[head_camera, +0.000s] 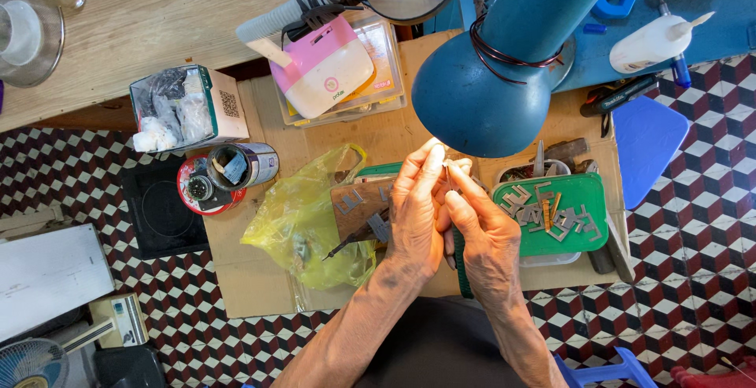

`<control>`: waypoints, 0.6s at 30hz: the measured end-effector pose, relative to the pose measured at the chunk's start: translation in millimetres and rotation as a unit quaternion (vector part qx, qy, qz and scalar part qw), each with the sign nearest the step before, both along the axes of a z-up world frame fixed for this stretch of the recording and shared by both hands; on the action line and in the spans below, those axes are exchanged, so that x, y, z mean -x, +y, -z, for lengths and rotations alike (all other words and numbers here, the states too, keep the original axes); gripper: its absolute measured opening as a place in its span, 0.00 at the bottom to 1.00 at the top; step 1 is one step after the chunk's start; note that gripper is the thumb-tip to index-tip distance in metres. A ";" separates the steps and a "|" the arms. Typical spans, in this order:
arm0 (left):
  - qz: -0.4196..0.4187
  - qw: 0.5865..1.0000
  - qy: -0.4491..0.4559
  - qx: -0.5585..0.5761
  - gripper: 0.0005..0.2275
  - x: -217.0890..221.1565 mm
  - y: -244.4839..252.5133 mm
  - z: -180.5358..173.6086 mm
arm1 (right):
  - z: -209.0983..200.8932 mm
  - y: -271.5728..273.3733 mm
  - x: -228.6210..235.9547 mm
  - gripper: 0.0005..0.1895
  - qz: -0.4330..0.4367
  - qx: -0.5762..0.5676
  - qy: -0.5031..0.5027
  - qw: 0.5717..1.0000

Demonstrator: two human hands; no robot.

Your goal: The person assembles small metal components by hand, using a utility knife to trim or adjust parts. They repeatedly pick up pieces, align them, and insert them into a larger metal assembly, occasionally using the knife to scrape or cut edges.

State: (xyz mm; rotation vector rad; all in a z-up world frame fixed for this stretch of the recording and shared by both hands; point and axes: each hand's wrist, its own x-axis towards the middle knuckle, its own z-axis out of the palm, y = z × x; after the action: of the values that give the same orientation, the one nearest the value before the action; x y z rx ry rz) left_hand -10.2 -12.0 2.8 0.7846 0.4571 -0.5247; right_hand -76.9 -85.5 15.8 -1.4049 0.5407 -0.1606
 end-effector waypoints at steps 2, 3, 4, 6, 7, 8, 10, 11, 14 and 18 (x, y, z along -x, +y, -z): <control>0.002 1.000 0.008 -0.010 0.13 1.5 0.2 -2.0 | 0.0 -0.8 3.6 0.22 0.012 -0.063 0.030 0.997; 0.003 1.000 0.012 -0.016 0.13 2.0 0.6 -3.0 | -0.1 -0.8 4.8 0.22 0.017 -0.094 0.045 0.994; 0.003 1.000 0.014 -0.024 0.13 2.4 0.6 -3.4 | 0.5 -1.2 4.9 0.22 0.019 -0.100 0.046 0.994; 0.004 0.999 0.019 -0.040 0.14 3.3 1.0 -3.7 | 1.7 -1.5 4.6 0.22 0.022 -0.114 0.047 0.992; -0.001 0.999 0.008 -0.035 0.14 3.6 0.8 -3.6 | 1.7 -1.3 5.1 0.22 0.010 -0.083 0.053 0.995; -0.006 1.000 -0.004 -0.030 0.14 3.6 -0.4 -3.5 | 1.4 -1.7 5.2 0.23 -0.001 -0.052 0.059 0.997; -0.011 0.999 -0.019 -0.027 0.14 3.2 -1.9 -4.3 | -0.4 -1.5 4.5 0.23 -0.009 -0.031 0.061 0.998; -0.011 0.999 -0.024 -0.029 0.14 2.9 -2.5 -5.1 | -2.0 -1.1 4.1 0.23 -0.006 -0.042 0.057 0.997; -0.002 0.999 -0.007 -0.036 0.13 2.8 -2.2 -8.1 | -6.9 -0.7 3.2 0.22 0.005 -0.073 0.046 0.996; -0.007 0.999 0.011 -0.030 0.14 1.1 -0.9 -11.4 | -10.5 -1.6 0.9 0.21 0.024 -0.258 0.008 0.966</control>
State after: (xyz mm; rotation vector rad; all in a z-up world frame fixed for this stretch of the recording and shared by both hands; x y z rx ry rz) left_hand -11.3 -12.8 14.3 0.8326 0.4997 -0.5087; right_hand -77.8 -87.1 26.3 -0.8862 0.5814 -0.0411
